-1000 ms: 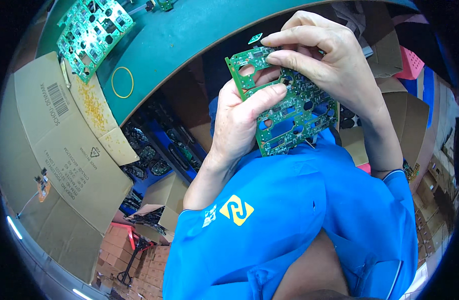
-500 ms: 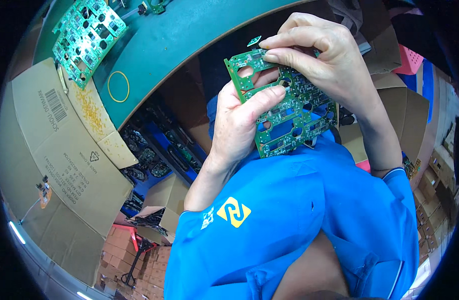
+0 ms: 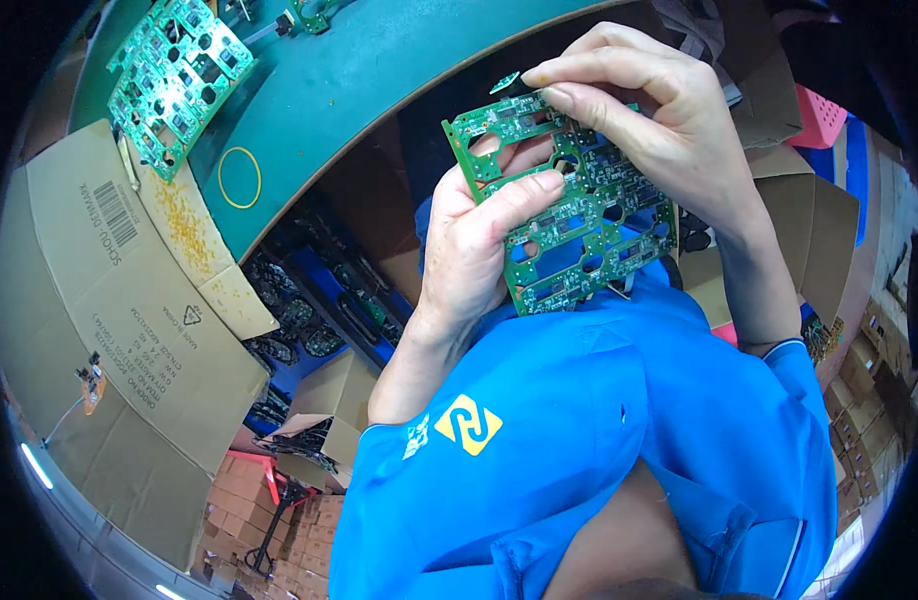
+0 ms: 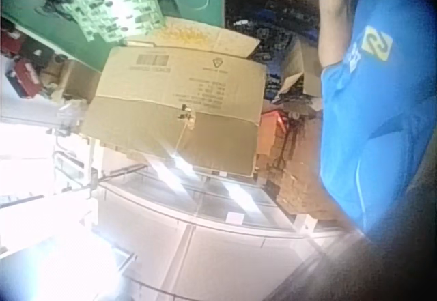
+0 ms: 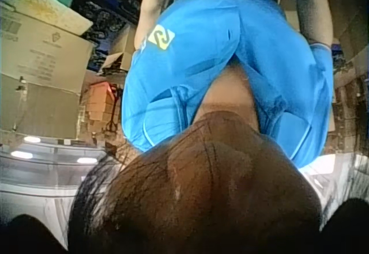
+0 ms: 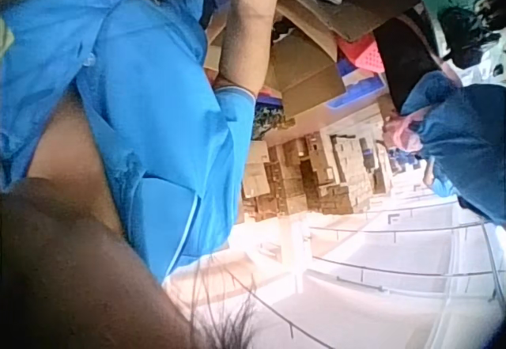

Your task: The person breaks apart circuit board panels into individual circuit boards by hand and with pliers, then removes bundled cables from a cardboard box and lays them onto the workbench.

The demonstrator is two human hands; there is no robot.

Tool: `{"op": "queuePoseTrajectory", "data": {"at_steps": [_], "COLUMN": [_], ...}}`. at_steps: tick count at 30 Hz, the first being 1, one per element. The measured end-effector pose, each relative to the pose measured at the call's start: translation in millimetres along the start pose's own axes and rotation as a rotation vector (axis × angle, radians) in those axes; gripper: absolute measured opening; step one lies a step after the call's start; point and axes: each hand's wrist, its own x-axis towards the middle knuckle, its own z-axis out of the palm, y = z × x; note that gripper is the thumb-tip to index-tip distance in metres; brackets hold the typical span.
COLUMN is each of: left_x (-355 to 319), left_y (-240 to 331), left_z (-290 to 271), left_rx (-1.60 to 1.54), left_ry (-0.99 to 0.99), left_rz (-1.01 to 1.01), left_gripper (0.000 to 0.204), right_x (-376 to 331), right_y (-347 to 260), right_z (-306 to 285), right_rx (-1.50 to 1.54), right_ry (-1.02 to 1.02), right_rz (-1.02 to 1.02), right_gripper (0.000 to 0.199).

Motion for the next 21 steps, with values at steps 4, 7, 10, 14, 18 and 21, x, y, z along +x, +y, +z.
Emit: {"op": "queuePoseTrajectory", "data": {"at_steps": [4,7,10,14,18,21], "left_x": [0,1,1,1,3,3], "left_y": [0,2,-1,-11,-17,-19], "left_z": [3,5,5,4,10,12], "left_rx": [-0.059,-0.054,0.004,0.174,0.358,0.478], "left_ry": [-0.011,-0.009,0.003,0.043,0.085,0.108], "left_rz": [0.007,0.032,0.086,0.223,0.391,0.431], "left_gripper": [0.041,0.041,0.04,0.04,0.039,0.037], "right_x": [-5,-7,-9,-11,-11,-8], "right_y": [-6,-9,-11,-12,-11,-13], "right_z": [1,0,0,2,7,8], "right_rx": [-0.015,-0.031,-0.044,-0.054,-0.018,-0.012], "right_ry": [0.011,0.022,0.033,0.045,0.124,0.139], "right_rz": [0.002,0.001,0.002,0.0,0.012,-0.002], "right_gripper": [0.011,0.01,0.009,0.008,0.006,0.004]}}
